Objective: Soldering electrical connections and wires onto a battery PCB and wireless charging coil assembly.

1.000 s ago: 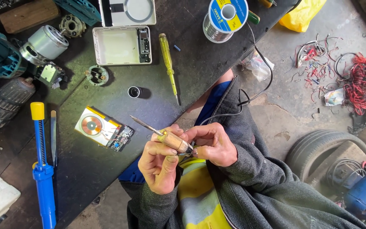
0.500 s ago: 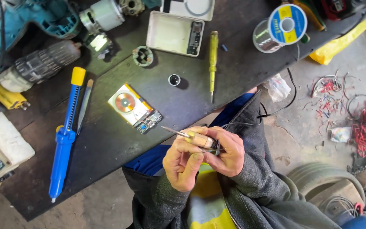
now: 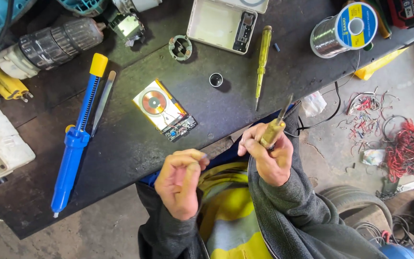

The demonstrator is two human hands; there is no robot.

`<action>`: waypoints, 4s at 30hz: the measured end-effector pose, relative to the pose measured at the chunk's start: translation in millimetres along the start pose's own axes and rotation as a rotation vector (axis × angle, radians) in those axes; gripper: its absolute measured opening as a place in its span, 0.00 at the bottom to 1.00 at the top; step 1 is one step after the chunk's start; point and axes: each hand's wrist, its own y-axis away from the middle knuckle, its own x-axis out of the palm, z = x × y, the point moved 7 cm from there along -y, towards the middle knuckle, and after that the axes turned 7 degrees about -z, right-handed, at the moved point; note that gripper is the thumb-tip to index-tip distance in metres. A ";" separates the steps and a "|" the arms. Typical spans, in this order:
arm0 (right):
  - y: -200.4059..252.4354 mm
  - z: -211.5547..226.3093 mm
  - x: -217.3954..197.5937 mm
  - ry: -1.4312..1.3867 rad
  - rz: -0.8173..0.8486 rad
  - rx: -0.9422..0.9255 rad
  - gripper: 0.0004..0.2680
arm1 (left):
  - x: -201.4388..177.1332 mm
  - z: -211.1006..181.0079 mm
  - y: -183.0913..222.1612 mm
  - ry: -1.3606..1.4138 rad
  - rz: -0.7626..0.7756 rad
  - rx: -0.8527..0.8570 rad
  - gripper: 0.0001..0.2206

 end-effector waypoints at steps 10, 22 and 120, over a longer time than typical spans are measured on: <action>1.6 -5.8 38.1 -0.088 0.120 0.314 0.10 | -21.5 15.4 -4.9 0.057 -0.019 -0.136 0.05; -4.4 -5.6 48.8 0.017 0.117 0.345 0.15 | -18.1 1.0 -12.3 -0.068 0.041 -0.061 0.05; -49.9 -1.2 70.3 0.577 0.216 0.035 0.08 | -43.2 -2.0 -60.5 -0.578 -0.339 -0.455 0.08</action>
